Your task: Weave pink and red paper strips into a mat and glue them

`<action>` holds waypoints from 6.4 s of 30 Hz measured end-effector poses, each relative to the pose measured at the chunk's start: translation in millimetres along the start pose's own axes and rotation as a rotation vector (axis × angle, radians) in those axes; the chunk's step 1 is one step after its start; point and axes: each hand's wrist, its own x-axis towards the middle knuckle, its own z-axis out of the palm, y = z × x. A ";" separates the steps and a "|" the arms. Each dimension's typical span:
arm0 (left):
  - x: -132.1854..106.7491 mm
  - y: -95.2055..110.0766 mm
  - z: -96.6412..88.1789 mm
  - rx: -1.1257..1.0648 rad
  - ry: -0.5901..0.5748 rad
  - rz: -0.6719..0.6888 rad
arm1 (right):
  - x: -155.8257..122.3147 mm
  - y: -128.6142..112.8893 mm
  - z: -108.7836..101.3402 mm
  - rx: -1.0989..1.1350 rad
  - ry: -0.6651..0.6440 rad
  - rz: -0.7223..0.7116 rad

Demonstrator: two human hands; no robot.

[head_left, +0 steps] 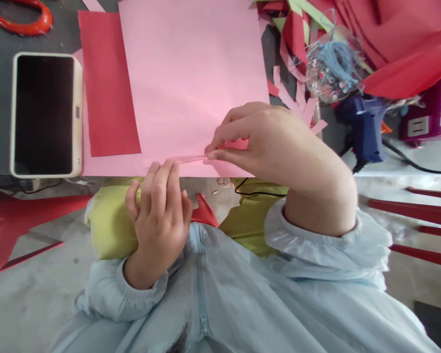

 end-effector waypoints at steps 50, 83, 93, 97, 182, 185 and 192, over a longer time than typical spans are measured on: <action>7.1 0.8 -2.5 0.084 0.009 -0.025 | -5.7 -4.5 13.6 -0.095 0.067 0.045; 129.3 -33.7 -17.5 -0.232 -0.809 -0.190 | -50.2 42.1 5.7 0.011 0.202 0.094; 129.3 -31.9 -18.8 -0.196 -0.795 -0.200 | -40.7 32.2 8.7 0.020 0.169 0.304; 126.4 -29.7 -19.7 -0.181 -0.764 -0.196 | -37.6 28.9 8.3 0.003 0.145 0.348; 7.4 35.2 -3.0 0.040 -0.251 -0.166 | -17.2 0.4 12.6 -0.041 0.108 0.216; 9.5 34.1 -5.6 0.051 -0.272 -0.172 | -16.0 0.1 12.5 -0.055 0.096 0.227; 6.4 33.5 -0.4 0.157 -0.192 -0.067 | -14.9 0.8 12.3 -0.096 0.082 0.218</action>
